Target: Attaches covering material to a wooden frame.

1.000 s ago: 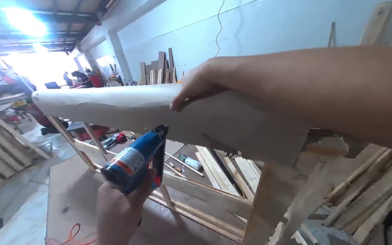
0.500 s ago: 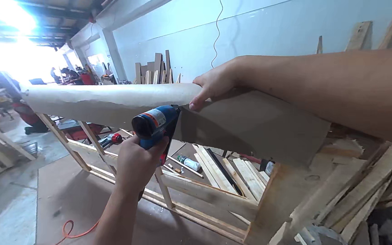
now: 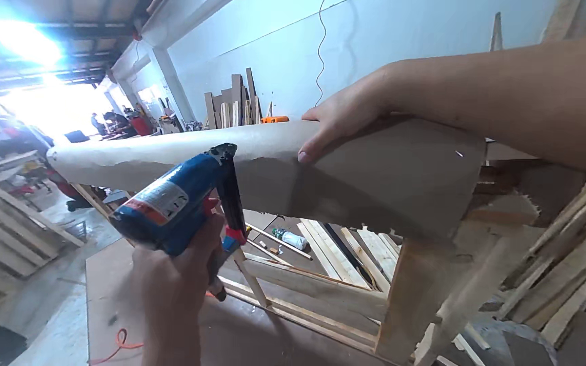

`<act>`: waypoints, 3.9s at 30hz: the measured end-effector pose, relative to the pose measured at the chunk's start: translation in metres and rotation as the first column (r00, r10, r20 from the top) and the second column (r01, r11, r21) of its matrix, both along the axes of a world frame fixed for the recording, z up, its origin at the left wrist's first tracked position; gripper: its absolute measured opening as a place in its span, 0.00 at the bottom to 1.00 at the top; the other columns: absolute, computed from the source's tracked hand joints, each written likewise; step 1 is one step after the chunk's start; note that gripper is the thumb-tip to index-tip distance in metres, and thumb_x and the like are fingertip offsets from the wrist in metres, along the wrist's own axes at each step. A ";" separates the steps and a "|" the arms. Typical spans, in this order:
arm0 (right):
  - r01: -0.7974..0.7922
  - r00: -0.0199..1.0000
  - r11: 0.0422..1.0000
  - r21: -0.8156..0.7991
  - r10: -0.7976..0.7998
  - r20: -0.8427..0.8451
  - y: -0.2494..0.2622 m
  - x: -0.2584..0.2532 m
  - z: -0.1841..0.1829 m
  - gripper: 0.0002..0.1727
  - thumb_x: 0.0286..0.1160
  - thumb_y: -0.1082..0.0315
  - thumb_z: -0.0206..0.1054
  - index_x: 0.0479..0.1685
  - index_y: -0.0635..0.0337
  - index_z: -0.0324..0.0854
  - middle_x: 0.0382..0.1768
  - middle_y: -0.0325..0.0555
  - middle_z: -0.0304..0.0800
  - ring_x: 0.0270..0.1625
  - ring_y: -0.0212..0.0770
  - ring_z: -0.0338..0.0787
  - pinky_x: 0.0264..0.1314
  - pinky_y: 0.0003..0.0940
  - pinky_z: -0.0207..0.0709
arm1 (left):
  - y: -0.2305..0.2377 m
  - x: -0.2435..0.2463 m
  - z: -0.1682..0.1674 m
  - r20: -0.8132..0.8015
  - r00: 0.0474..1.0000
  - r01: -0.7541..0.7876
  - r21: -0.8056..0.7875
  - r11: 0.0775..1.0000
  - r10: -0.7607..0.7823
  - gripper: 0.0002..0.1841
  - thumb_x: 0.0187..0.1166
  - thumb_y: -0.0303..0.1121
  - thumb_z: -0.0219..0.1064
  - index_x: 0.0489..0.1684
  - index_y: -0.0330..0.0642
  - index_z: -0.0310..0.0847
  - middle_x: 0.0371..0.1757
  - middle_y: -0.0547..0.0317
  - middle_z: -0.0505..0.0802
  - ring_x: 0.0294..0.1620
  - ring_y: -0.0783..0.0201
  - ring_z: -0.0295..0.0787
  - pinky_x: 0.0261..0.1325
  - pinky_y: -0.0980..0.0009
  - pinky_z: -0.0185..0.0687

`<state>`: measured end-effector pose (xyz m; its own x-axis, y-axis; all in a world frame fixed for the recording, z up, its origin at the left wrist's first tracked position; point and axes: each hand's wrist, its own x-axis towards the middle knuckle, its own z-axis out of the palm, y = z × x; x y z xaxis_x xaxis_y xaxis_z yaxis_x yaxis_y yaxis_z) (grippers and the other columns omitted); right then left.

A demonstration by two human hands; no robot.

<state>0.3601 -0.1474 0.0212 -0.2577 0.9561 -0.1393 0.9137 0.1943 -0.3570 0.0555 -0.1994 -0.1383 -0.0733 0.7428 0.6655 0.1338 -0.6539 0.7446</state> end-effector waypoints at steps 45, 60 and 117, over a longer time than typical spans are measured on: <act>-0.032 0.980 0.990 0.134 0.004 0.201 0.006 0.007 0.002 0.48 0.70 0.25 0.64 0.72 0.62 0.77 0.50 0.53 0.92 0.56 0.49 0.91 0.61 0.60 0.82 | 0.049 0.028 -0.037 -0.395 0.430 -0.511 0.636 0.579 0.812 0.27 0.82 0.29 0.64 0.79 0.69 0.78 0.61 0.27 0.86 0.56 0.28 0.87 0.45 0.35 0.83; -0.039 0.974 0.981 0.190 -0.005 0.226 0.002 0.010 -0.003 0.49 0.68 0.25 0.66 0.74 0.60 0.76 0.53 0.54 0.91 0.58 0.51 0.91 0.62 0.63 0.80 | 0.050 0.023 -0.045 -0.572 0.619 -0.311 0.451 0.837 0.538 0.31 0.84 0.37 0.63 0.90 0.62 0.66 0.60 0.37 0.84 0.51 0.39 0.88 0.42 0.38 0.85; -0.065 0.996 0.975 0.213 0.049 0.080 -0.100 0.126 -0.003 0.41 0.83 0.28 0.46 0.88 0.40 0.70 0.63 0.38 0.92 0.63 0.34 0.91 0.65 0.42 0.83 | -0.083 0.108 -0.003 -0.293 0.914 0.289 -0.015 0.957 -0.281 0.11 0.80 0.39 0.72 0.51 0.44 0.86 0.29 0.61 0.93 0.25 0.62 0.92 0.28 0.61 0.94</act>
<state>0.4857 -0.2477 0.0180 -0.3092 0.9498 0.0473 0.9212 0.3115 -0.2329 0.1635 -0.2825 -0.1414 0.3375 0.6845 0.6463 0.1456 -0.7162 0.6825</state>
